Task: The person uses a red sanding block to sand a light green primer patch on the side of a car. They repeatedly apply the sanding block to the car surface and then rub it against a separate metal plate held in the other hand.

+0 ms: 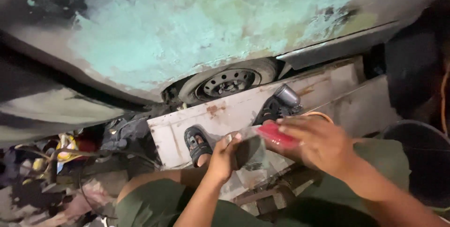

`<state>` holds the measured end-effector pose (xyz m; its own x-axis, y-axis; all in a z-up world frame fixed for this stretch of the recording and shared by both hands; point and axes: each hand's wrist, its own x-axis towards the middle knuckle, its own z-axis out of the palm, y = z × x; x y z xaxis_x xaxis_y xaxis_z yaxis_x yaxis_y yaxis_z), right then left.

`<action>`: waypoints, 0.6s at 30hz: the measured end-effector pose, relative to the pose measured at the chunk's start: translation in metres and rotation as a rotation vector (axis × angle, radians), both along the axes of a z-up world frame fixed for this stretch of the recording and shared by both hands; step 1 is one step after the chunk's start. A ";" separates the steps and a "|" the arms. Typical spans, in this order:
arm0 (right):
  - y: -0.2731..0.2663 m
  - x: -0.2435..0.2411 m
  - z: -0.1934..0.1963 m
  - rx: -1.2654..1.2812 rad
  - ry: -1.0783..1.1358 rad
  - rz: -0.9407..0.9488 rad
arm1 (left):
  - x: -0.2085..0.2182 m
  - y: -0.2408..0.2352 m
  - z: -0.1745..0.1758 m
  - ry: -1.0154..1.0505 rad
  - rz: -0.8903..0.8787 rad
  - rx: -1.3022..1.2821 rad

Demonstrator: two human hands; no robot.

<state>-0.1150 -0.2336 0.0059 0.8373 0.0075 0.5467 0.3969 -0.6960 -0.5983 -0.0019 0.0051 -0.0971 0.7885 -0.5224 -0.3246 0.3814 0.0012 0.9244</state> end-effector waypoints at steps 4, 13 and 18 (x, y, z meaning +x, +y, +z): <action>0.014 0.010 -0.034 -0.405 -0.187 0.075 | -0.019 -0.011 0.034 0.153 0.084 -0.132; -0.005 -0.039 -0.158 -0.201 0.304 -0.061 | -0.008 0.018 0.116 0.003 0.614 0.098; 0.032 -0.023 -0.133 0.828 0.824 -0.484 | -0.018 0.025 0.080 -0.303 0.360 0.142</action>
<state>-0.1380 -0.2015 -0.1274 0.7523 -0.4882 -0.4424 -0.4898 0.0347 -0.8712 -0.0197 0.0305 -0.0173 0.9808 -0.1669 -0.1008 0.0936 -0.0506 0.9943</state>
